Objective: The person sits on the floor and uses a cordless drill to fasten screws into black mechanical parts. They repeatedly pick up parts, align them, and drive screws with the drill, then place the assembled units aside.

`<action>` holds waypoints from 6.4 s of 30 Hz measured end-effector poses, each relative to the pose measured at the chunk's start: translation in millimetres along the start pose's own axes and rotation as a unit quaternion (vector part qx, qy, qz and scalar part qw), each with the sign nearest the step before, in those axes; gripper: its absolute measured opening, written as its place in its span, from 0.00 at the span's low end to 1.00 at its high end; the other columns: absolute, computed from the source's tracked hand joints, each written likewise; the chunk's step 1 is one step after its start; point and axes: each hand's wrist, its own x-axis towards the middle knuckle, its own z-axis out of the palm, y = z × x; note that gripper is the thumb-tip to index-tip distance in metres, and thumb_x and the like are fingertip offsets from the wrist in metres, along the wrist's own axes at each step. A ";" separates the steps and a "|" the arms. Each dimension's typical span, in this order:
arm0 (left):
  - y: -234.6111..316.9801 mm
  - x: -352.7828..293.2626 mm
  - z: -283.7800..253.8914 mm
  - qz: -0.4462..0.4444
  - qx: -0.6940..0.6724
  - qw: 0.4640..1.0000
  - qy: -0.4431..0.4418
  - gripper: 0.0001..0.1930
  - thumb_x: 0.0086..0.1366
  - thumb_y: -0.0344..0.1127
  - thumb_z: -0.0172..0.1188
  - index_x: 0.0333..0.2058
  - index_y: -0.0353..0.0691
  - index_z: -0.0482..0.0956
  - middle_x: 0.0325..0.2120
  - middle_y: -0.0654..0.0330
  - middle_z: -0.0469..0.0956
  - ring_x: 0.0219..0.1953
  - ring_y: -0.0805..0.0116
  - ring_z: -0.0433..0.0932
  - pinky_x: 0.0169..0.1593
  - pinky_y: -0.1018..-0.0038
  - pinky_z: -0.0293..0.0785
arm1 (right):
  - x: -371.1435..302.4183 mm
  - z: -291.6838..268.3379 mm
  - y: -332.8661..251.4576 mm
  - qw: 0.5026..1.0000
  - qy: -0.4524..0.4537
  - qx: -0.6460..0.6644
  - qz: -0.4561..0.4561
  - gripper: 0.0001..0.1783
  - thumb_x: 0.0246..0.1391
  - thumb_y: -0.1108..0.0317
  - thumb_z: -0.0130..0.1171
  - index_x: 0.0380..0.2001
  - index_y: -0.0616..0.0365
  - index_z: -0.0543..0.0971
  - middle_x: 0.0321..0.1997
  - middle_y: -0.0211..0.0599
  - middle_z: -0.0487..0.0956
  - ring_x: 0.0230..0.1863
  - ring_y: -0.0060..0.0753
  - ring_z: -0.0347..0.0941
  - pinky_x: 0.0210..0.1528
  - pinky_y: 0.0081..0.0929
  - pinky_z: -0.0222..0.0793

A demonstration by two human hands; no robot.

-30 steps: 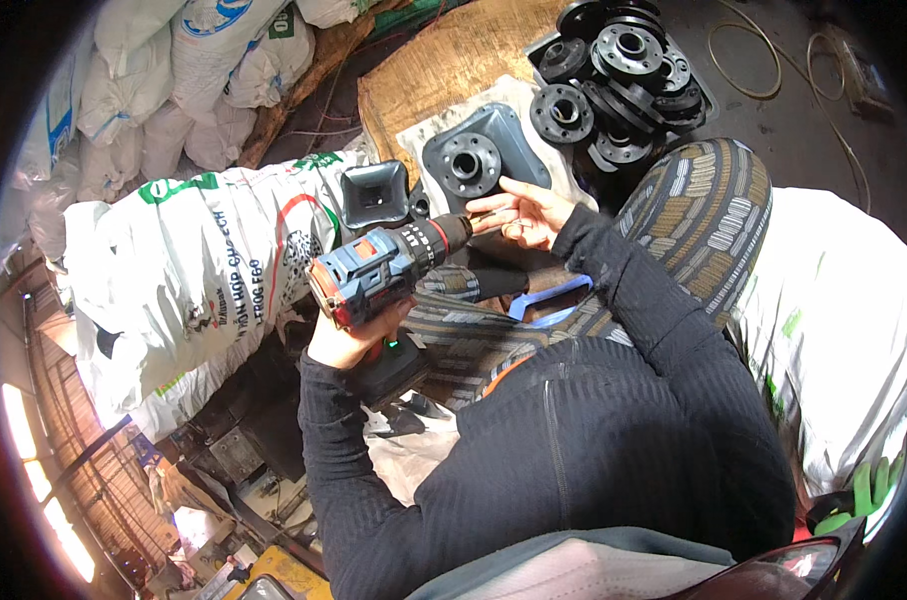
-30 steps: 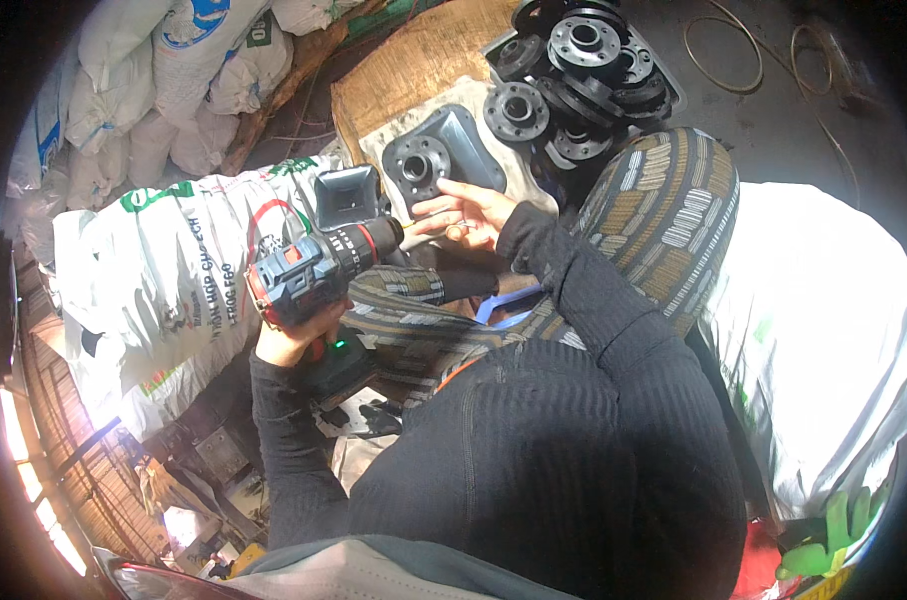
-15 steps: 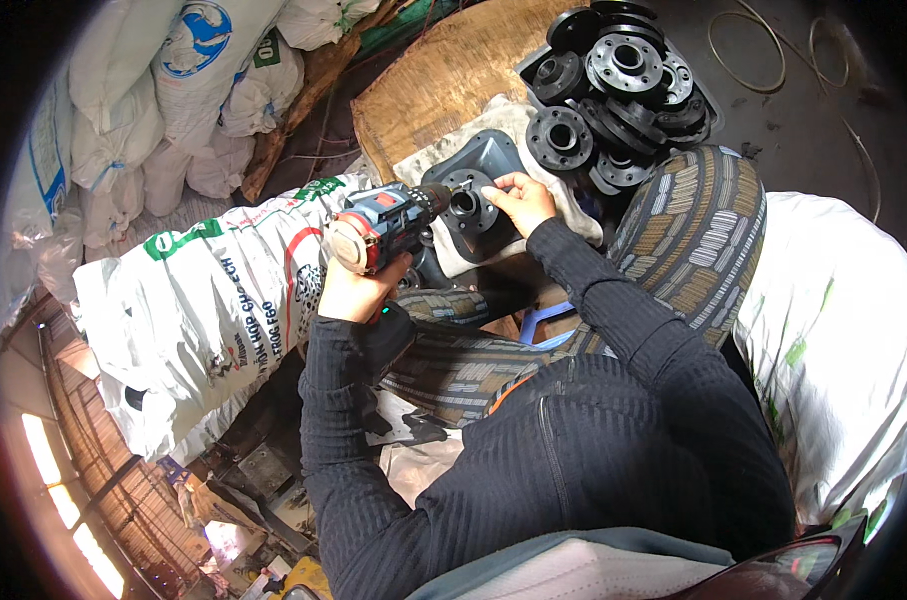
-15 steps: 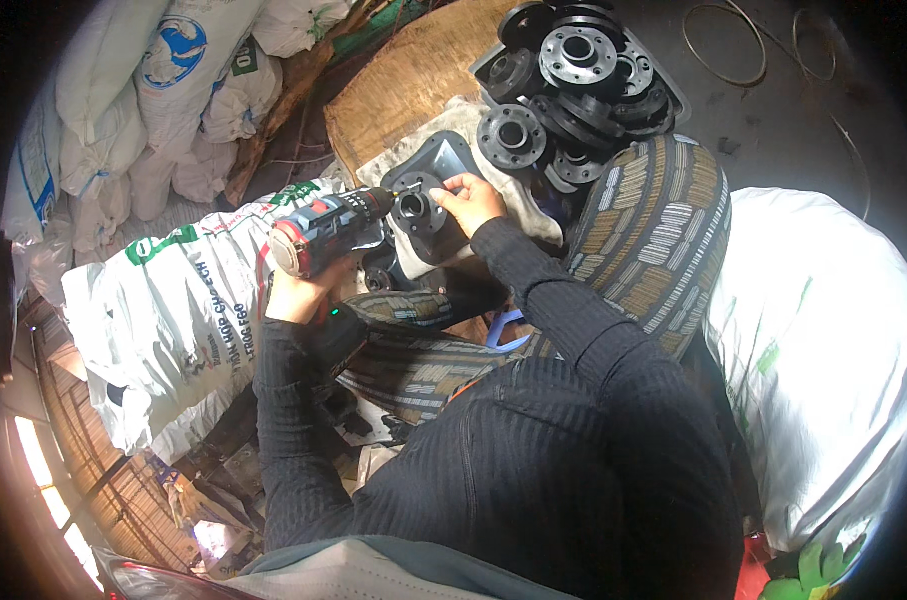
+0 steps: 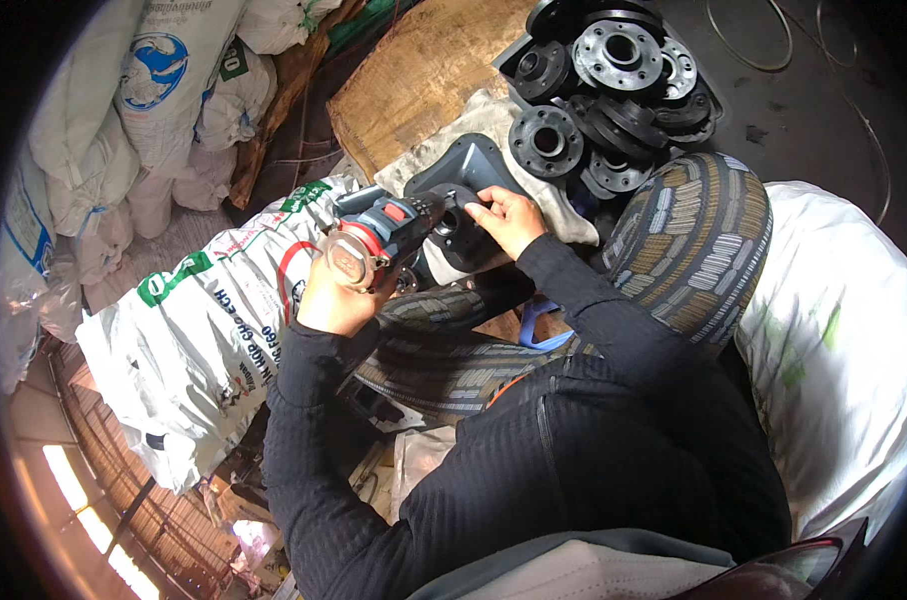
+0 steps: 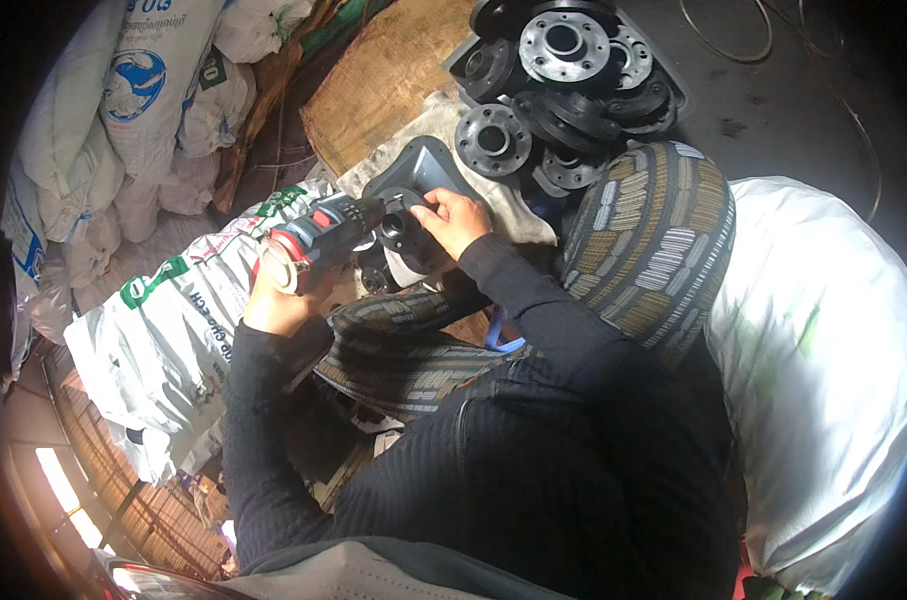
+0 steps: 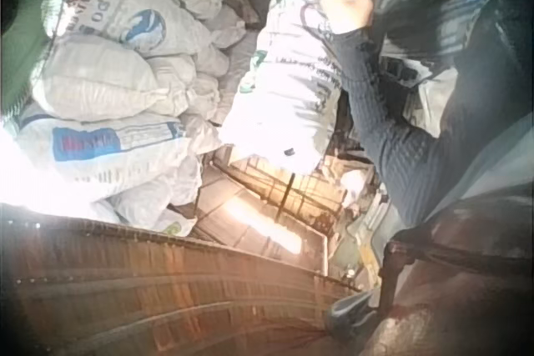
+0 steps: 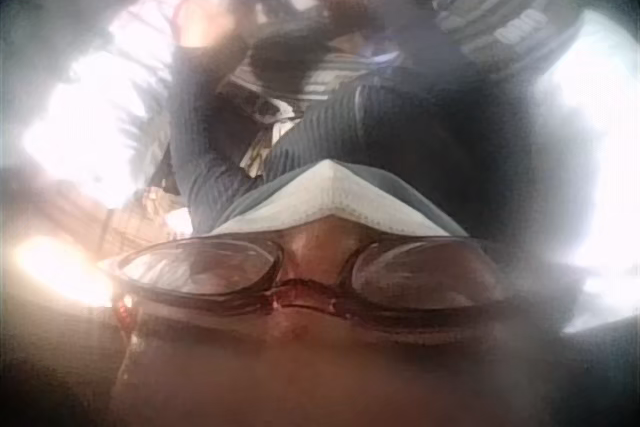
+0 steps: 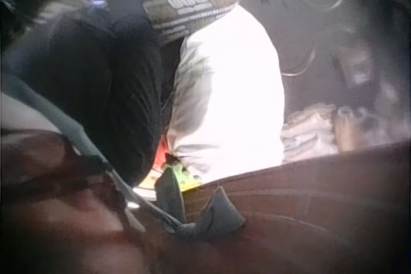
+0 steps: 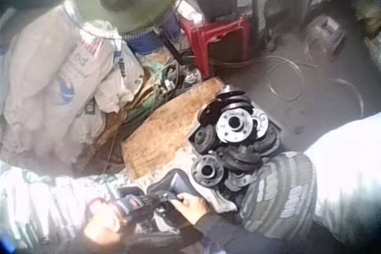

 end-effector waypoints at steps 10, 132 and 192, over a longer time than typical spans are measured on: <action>-7.2 1.9 18.1 -0.026 -0.016 0.999 0.012 0.20 0.47 0.35 0.67 0.40 0.36 0.75 0.35 0.50 0.78 0.40 0.54 0.78 0.45 0.66 0.74 | -3.5 -5.8 -5.1 1.000 -0.003 0.017 -0.013 0.17 0.53 0.61 0.61 0.40 0.62 0.77 0.14 0.22 0.65 0.17 0.14 0.56 0.20 0.21 0.53; -107.3 -188.3 209.0 -0.148 -0.398 0.781 0.459 0.14 0.68 0.36 0.50 0.50 0.39 0.73 0.29 0.63 0.76 0.25 0.81 0.69 0.29 0.85 0.66 | -153.3 -268.6 -79.4 0.934 0.054 0.331 -0.126 0.25 0.56 0.74 0.46 0.58 0.62 0.64 0.26 0.24 0.69 0.17 0.10 0.53 0.15 0.07 0.49; -69.2 -157.2 195.6 -0.212 0.020 0.882 0.421 0.12 0.64 0.33 0.52 0.43 0.37 0.78 0.38 0.55 0.80 0.38 0.62 0.79 0.41 0.72 0.72 | -41.4 -255.4 136.2 0.867 0.351 -0.343 -0.083 0.27 0.45 0.66 0.59 0.52 0.55 0.70 0.54 0.49 0.69 0.57 0.51 0.64 0.58 0.39 0.61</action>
